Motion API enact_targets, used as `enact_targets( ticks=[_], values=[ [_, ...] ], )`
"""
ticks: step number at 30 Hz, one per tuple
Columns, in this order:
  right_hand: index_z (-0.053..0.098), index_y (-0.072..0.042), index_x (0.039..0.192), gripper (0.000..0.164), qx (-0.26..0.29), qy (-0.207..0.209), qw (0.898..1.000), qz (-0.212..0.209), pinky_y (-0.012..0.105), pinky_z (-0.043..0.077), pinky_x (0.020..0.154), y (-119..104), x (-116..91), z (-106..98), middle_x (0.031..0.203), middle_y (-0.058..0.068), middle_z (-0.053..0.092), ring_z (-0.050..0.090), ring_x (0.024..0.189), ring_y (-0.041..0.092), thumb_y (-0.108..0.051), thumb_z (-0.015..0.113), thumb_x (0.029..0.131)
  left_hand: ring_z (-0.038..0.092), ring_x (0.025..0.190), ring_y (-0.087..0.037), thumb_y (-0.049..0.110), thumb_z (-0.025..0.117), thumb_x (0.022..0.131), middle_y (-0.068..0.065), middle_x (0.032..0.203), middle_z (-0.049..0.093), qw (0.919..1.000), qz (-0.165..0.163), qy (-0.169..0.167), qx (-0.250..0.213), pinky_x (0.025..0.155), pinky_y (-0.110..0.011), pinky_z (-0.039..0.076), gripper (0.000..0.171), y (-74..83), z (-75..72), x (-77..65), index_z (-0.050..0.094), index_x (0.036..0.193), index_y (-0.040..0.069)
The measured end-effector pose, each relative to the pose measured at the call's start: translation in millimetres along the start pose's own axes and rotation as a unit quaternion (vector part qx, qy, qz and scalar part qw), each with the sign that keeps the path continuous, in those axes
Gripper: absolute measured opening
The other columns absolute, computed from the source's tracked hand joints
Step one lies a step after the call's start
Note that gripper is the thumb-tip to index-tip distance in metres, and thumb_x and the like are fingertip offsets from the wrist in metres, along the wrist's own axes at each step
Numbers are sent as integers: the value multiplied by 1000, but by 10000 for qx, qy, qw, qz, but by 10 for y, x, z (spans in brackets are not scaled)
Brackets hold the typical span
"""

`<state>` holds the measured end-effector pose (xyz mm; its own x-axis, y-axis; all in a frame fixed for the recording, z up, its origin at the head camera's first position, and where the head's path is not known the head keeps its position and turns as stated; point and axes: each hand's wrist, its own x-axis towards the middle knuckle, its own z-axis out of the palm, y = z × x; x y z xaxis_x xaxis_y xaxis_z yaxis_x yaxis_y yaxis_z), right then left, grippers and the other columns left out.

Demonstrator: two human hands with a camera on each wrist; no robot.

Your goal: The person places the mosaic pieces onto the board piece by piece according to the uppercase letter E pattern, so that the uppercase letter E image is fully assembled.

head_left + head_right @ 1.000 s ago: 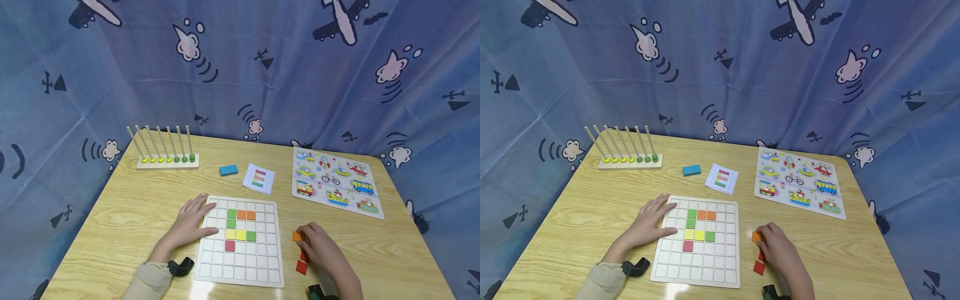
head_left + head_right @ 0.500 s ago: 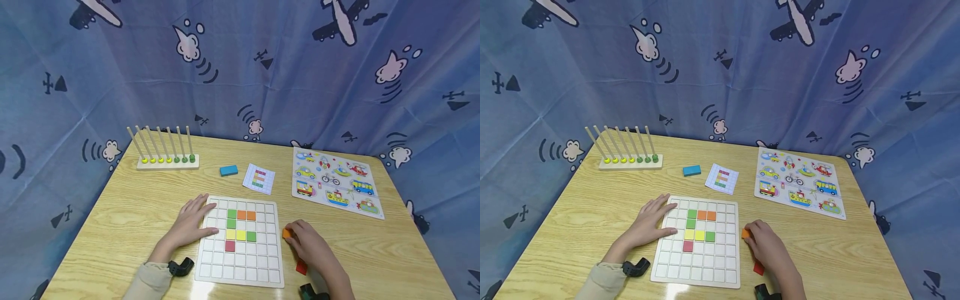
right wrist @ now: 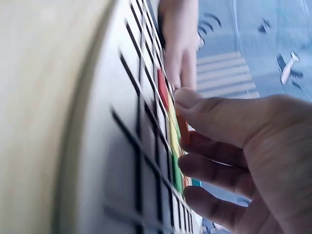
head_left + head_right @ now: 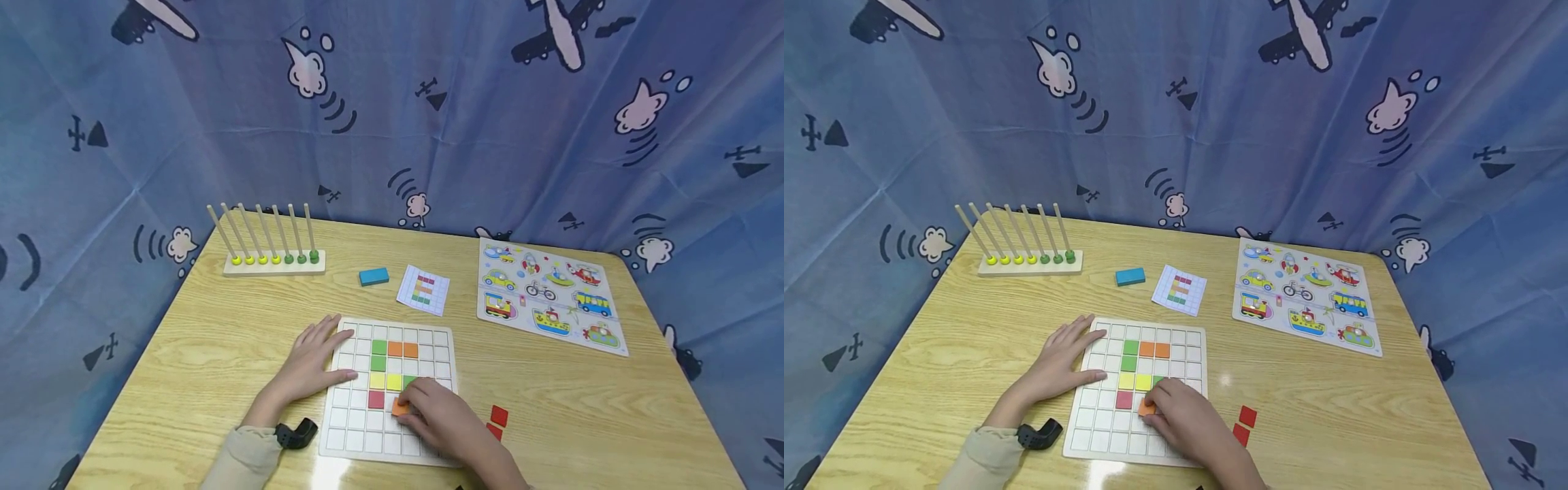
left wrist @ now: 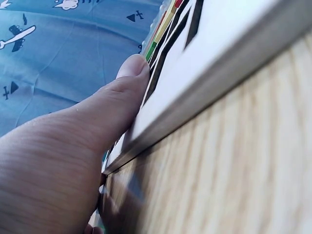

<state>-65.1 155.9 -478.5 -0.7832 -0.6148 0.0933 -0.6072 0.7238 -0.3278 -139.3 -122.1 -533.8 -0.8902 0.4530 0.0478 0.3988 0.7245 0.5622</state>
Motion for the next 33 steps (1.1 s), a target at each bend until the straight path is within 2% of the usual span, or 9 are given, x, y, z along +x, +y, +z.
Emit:
enact_targets(
  ticks=[3, 6, 9, 18, 25, 33],
  values=[
    [65, -18, 101, 17, -46, 30, 9991, -419, 26, 52, 85, -81, 37, 68, 99, -8, 61, 59, 95, 8, -31, 66, 91, 9, 148, -23, 67, 58, 82, -4, 161, 15, 10000, -13, -13, 26, 118, -50, 7, 79, -1, -1, 6, 40, 147, 25],
    [65, -17, 99, 16, -141, 277, 9959, -855, 25, 52, 83, -132, 62, 132, 96, -9, 61, 59, 93, 8, -28, 69, 88, 9, 148, -22, 68, 58, 82, -3, 161, 15, 10000, -27, -29, 39, 118, -50, 7, 79, -6, -3, 11, 39, 147, 26],
    [65, -16, 97, 16, -205, 452, 9930, -1076, 24, 51, 81, -172, 76, 165, 95, -8, 61, 59, 91, 8, -26, 71, 87, 9, 148, -23, 68, 57, 82, -4, 161, 15, 10000, -13, -32, 35, 118, -49, 7, 80, -9, -4, 13, 39, 147, 26],
    [64, -17, 101, 15, -253, -33, 9963, -822, 25, 51, 85, -266, 123, 192, 100, -9, 60, 57, 94, 7, -29, 66, 91, 8, 148, -22, 67, 57, 83, -3, 161, 15, 10000, -17, -45, 44, 118, -49, 7, 79, -16, 8, 9, 39, 147, 26],
    [65, -18, 100, 15, -316, 51, 9966, -764, 22, 51, 79, -288, 160, 224, 99, -9, 60, 56, 88, 6, -30, 65, 92, 9, 148, -22, 67, 57, 82, -3, 161, 15, 10000, -7, -36, 31, 118, -49, 8, 78, -16, 10, 7, 40, 147, 26],
    [65, -17, 101, 14, -230, -183, 9975, -643, 21, 51, 78, -287, 169, 191, 99, -9, 58, 55, 87, 5, -28, 65, 92, 9, 148, -23, 67, 58, 83, -4, 161, 16, 10000, -15, -19, 23, 118, -49, 7, 78, -9, -1, 8, 40, 147, 25]
  ],
)
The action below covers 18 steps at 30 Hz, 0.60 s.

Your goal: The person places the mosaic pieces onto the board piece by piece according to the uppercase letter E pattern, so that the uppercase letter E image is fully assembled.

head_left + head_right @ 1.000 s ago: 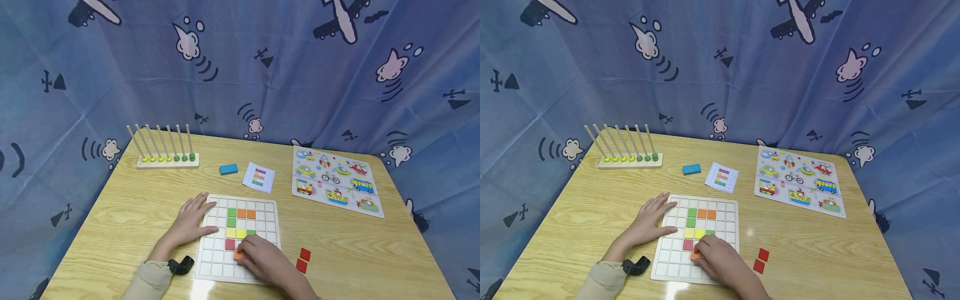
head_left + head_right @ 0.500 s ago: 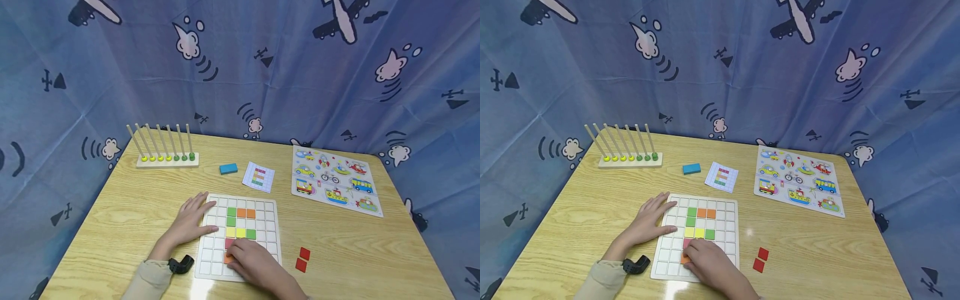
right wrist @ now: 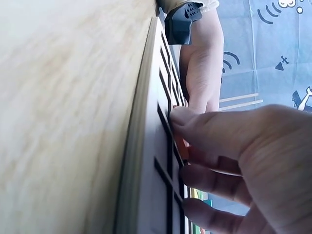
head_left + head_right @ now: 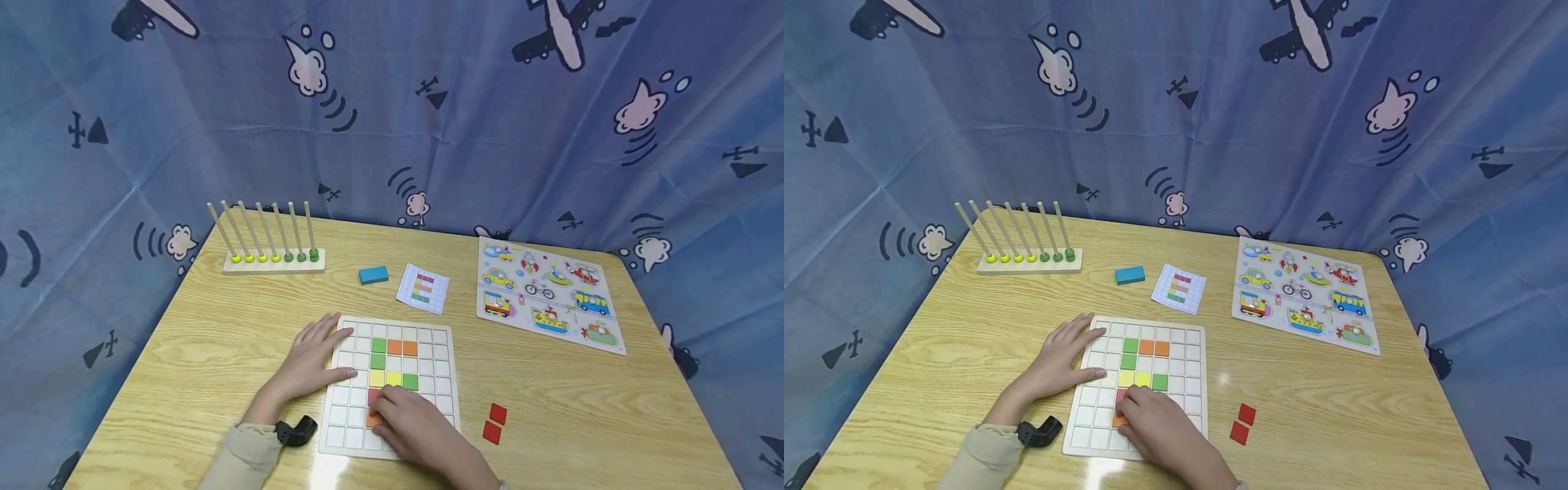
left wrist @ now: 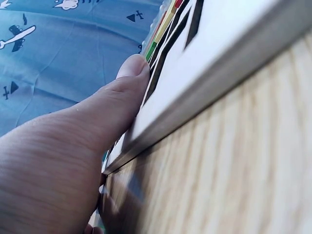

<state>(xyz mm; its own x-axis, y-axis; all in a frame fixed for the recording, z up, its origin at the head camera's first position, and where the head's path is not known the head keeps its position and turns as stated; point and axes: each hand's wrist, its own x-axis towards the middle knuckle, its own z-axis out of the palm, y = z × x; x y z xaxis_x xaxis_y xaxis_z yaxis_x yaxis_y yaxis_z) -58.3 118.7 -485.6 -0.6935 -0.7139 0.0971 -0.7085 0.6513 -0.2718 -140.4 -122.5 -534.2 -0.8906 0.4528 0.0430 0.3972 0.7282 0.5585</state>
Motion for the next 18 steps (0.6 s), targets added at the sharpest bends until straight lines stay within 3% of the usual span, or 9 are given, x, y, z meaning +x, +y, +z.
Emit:
enact_targets(
  ticks=[10, 18],
  values=[
    [66, -18, 101, 13, 115, 124, 9999, 3, 20, 50, 78, 21, -12, 21, 99, -10, 58, 54, 88, 4, -27, 66, 91, 9, 148, -23, 65, 59, 83, -4, 161, 16, 10000, 4, -8, -30, 118, -49, 7, 78, 19, -13, 2, 40, 146, 25],
    [65, -19, 107, 22, 265, -204, 9991, 248, 25, 51, 81, 23, -55, -60, 105, -9, 58, 55, 92, 6, -35, 62, 93, 9, 148, -22, 68, 57, 82, -3, 161, 15, 10000, -2, -7, -23, 118, -50, 7, 79, 5, -1, -1, 39, 147, 26]
  ],
)
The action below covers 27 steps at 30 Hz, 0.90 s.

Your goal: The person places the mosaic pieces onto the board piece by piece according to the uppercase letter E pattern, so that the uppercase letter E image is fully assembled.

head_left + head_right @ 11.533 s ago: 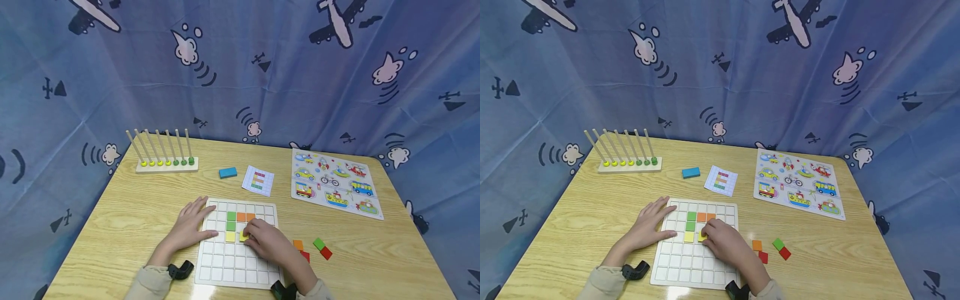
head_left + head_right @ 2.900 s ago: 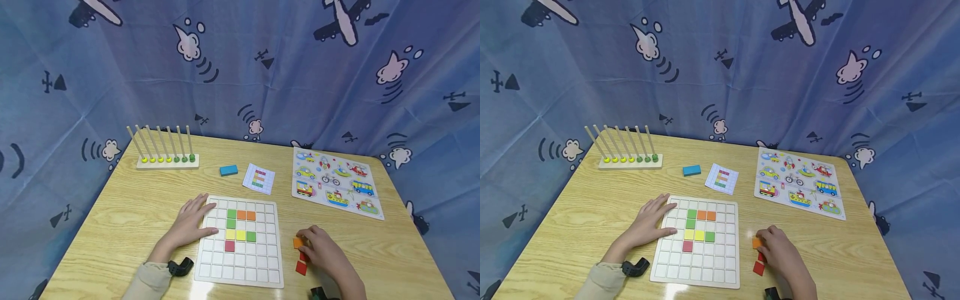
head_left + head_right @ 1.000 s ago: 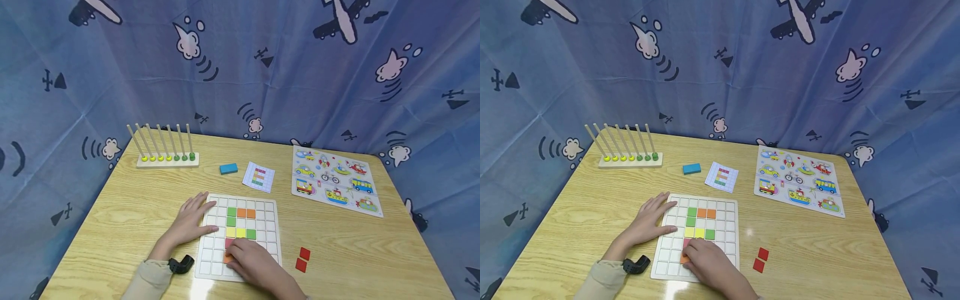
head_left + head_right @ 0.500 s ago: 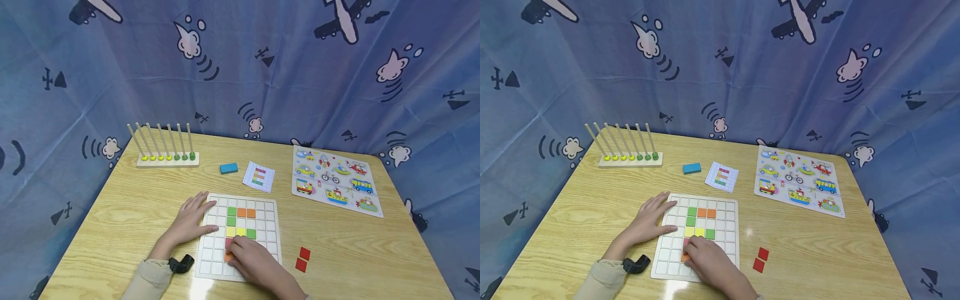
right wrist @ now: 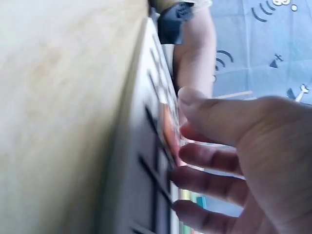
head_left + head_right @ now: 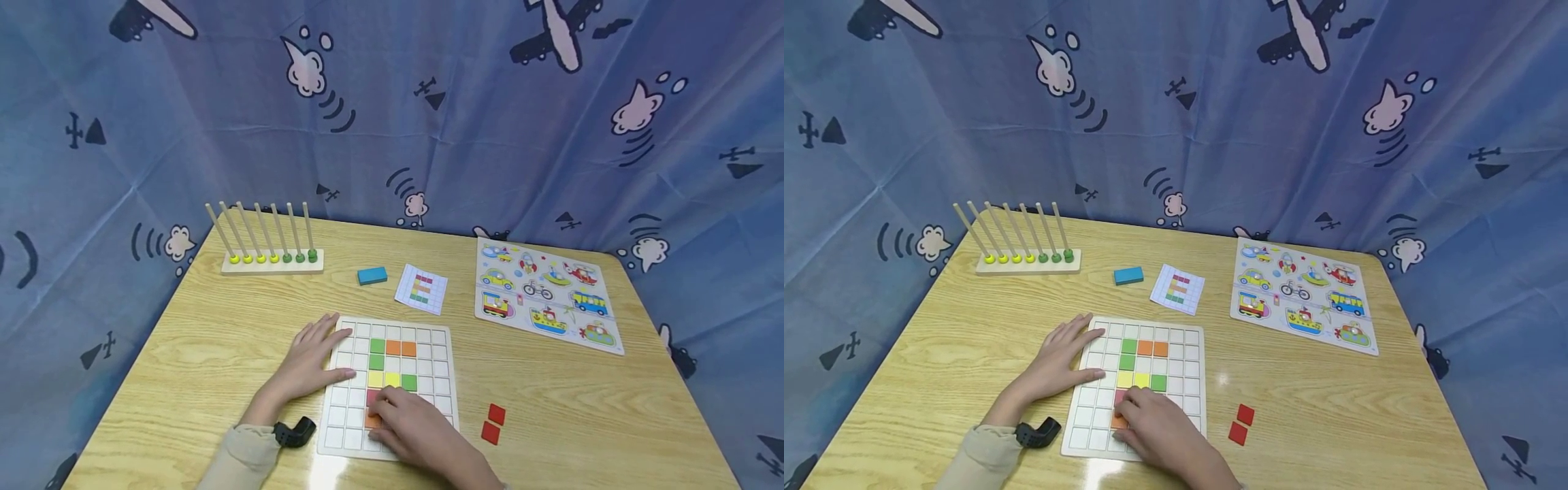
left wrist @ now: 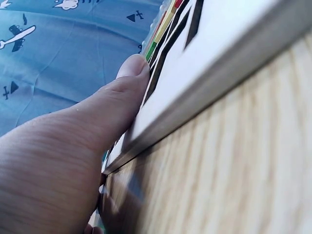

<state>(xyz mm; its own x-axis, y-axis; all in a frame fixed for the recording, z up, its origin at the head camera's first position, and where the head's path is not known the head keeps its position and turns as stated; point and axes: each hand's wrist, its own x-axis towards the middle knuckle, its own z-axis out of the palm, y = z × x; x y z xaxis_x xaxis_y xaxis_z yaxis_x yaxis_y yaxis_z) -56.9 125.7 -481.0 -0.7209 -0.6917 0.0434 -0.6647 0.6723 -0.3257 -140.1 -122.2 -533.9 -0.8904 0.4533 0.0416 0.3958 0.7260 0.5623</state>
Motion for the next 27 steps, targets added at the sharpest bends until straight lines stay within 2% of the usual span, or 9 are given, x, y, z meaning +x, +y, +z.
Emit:
enact_targets(
  ticks=[2, 6, 9, 15, 18, 22, 27],
  values=[
    [65, -18, 109, 24, 72, -84, 9996, 254, 27, 52, 83, 22, -46, -66, 107, -7, 58, 57, 93, 7, -36, 61, 93, 9, 148, -22, 68, 57, 82, -3, 161, 15, 10000, 4, -7, -2, 118, -50, 7, 80, -9, 5, -2, 39, 147, 26],
    [65, -17, 112, 27, 39, -257, 9930, 1153, 30, 53, 84, 139, -207, -261, 108, -6, 61, 58, 94, 9, -34, 64, 92, 8, 148, -22, 68, 56, 82, -3, 161, 15, 10000, 11, -32, 8, 118, -49, 6, 80, -18, 13, -1, 39, 147, 26],
    [65, -16, 113, 28, -63, -276, 9826, 1835, 30, 53, 83, 289, -399, -400, 107, -7, 62, 56, 92, 6, -31, 67, 89, 9, 148, -23, 67, 58, 82, -4, 161, 15, 10000, 40, -2, -6, 118, -49, 6, 79, -16, 11, 2, 40, 147, 25],
    [65, -15, 108, 27, 47, 117, 9624, 2715, 28, 50, 74, 653, -840, -551, 99, -5, 60, 53, 84, 6, -17, 75, 83, 11, 148, -25, 65, 61, 81, -6, 160, 17, 10000, 56, 57, 28, 117, -51, 7, 79, 1, -2, 6, 42, 145, 23],
    [65, -14, 107, 29, 176, -7, 9486, 3160, 27, 49, 71, 789, -1000, -556, 94, -5, 58, 50, 81, 8, -16, 77, 81, 10, 148, -24, 65, 61, 81, -5, 160, 17, 10000, 28, 32, 22, 118, -50, 7, 79, 8, -6, 5, 42, 146, 23],
    [65, -14, 107, 27, 439, -178, 9339, 3544, 27, 50, 71, 878, -1093, -507, 93, -4, 55, 49, 80, 9, -14, 75, 82, 9, 148, -24, 65, 60, 82, -5, 161, 16, 10000, 17, -3, -25, 118, -50, 6, 79, 13, -8, -1, 41, 146, 24],
    [67, -13, 106, 20, 346, 174, 9374, 3461, 33, 51, 75, 910, -1093, -445, 96, -1, 58, 51, 83, 11, -12, 70, 87, 9, 148, -24, 66, 60, 81, -5, 161, 16, 10000, 16, 19, -50, 118, -50, 6, 80, 9, -7, -9, 40, 146, 24]
  ],
)
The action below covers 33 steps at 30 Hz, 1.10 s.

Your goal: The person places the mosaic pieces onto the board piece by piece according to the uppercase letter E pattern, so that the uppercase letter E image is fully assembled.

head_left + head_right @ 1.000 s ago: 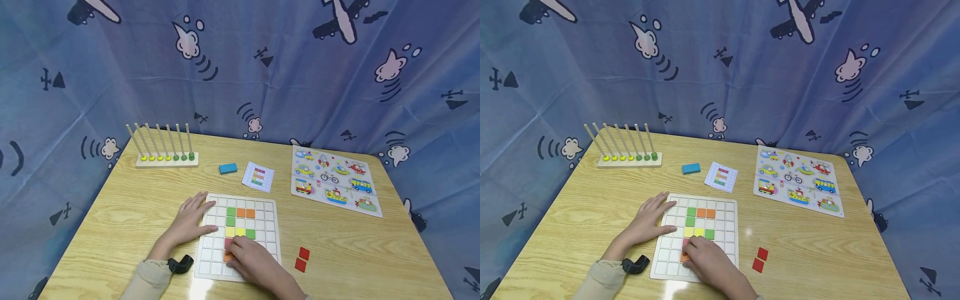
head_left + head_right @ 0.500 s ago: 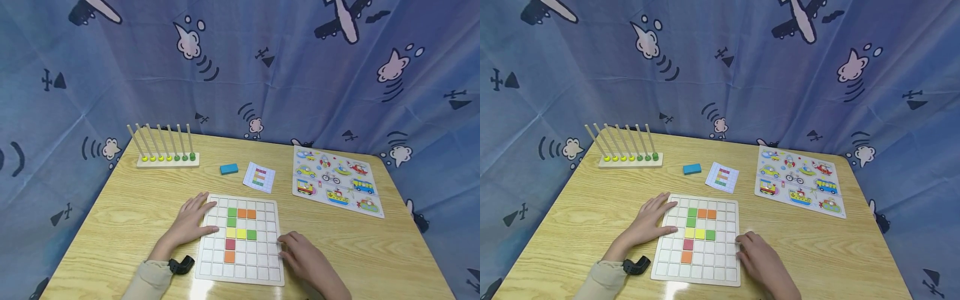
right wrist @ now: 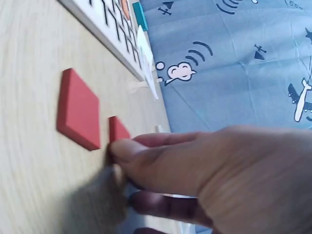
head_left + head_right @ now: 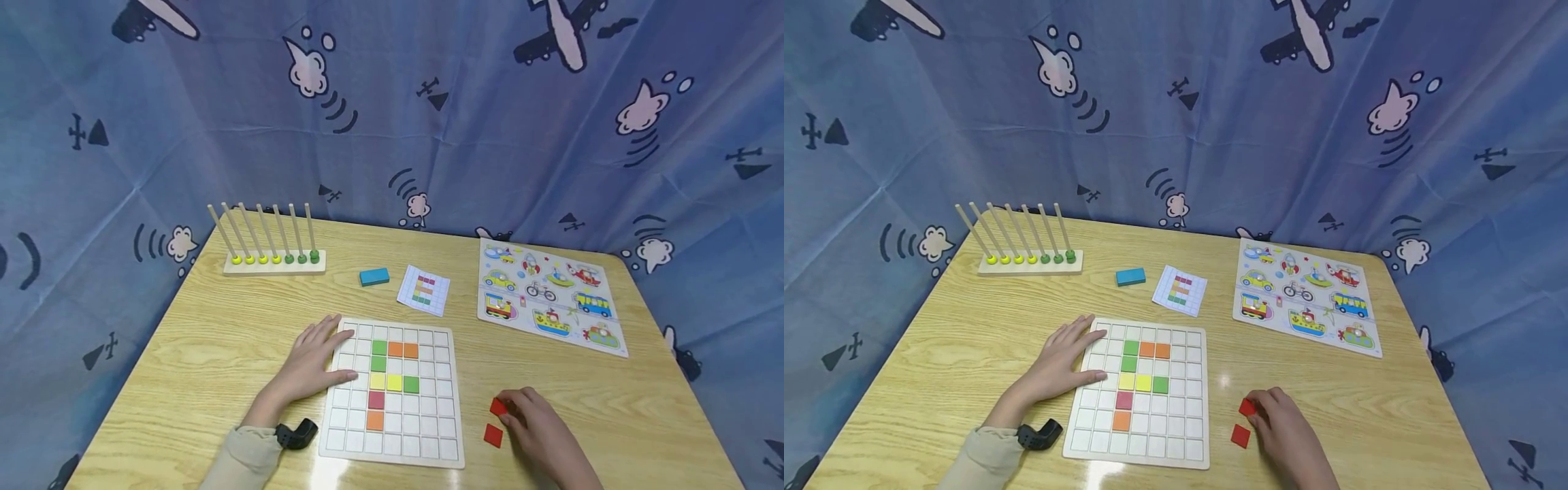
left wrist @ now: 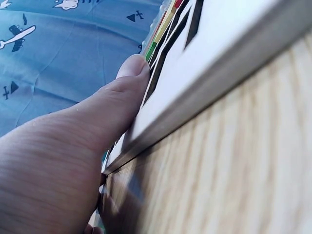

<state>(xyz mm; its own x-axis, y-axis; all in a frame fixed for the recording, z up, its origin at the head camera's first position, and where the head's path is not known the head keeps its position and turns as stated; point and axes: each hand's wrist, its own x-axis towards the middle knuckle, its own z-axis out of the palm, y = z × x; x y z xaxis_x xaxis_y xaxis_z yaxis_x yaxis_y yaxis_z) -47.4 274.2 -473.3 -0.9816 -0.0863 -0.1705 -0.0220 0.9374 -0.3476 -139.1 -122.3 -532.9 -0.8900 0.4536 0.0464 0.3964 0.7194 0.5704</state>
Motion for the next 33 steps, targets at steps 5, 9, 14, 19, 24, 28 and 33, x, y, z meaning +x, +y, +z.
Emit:
enact_targets(
  ticks=[5, 9, 14, 19, 24, 28, 33],
  values=[
    [66, -10, 110, 25, -10, 59, 10000, 32, 33, 52, 75, -9, 34, 11, 101, 1, 58, 53, 84, 11, -13, 71, 87, 9, 148, -23, 67, 59, 81, -4, 161, 15, 10000, -18, -2, 29, 118, -50, 6, 80, -6, 4, 2, 40, 146, 25],
    [65, -8, 111, 27, -9, -37, 10000, 4, 34, 52, 75, -20, 46, 23, 101, 1, 58, 53, 86, 12, -13, 72, 85, 9, 148, -23, 66, 60, 82, -5, 161, 16, 10000, -1, -15, 11, 118, -50, 6, 79, -7, 7, 2, 40, 146, 24],
    [64, -7, 111, 26, -40, 283, 9994, -212, 35, 51, 77, -74, 61, 54, 101, 1, 59, 52, 88, 12, -12, 71, 86, 8, 148, -23, 66, 60, 82, -5, 161, 15, 10000, 0, -17, 18, 118, -50, 6, 80, -3, 3, -2, 40, 147, 24],
    [62, -12, 103, 22, 295, 488, 9967, -571, 27, 51, 74, -279, 84, 107, 98, -5, 58, 52, 84, 7, -11, 73, 84, 9, 148, -23, 65, 60, 82, -5, 161, 15, 10000, 1, -9, 2, 118, -50, 6, 79, 3, 1, -2, 40, 147, 24],
    [62, -18, 94, 20, 369, 539, 9889, -1333, 22, 50, 74, -518, 97, 204, 97, -11, 56, 50, 84, 2, -12, 76, 82, 9, 148, -23, 66, 59, 82, -5, 161, 15, 10000, 8, -21, 48, 118, -50, 6, 80, 2, 6, 1, 39, 147, 24],
    [63, -20, 95, 15, 325, 230, 9833, -1775, 19, 47, 70, -688, 110, 280, 98, -14, 55, 47, 81, 0, -19, 74, 84, 9, 148, -23, 66, 59, 82, -4, 161, 15, 10000, -5, -26, 57, 118, -50, 6, 80, 1, 5, -1, 39, 147, 25],
    [64, -20, 97, 15, 253, 57, 9716, -2354, 20, 49, 72, -859, 131, 365, 100, -12, 57, 48, 82, 1, -22, 73, 85, 9, 148, -23, 65, 60, 82, -5, 161, 15, 10000, -20, -28, 37, 118, -50, 6, 80, 6, -3, -2, 39, 147, 24]
  ],
)
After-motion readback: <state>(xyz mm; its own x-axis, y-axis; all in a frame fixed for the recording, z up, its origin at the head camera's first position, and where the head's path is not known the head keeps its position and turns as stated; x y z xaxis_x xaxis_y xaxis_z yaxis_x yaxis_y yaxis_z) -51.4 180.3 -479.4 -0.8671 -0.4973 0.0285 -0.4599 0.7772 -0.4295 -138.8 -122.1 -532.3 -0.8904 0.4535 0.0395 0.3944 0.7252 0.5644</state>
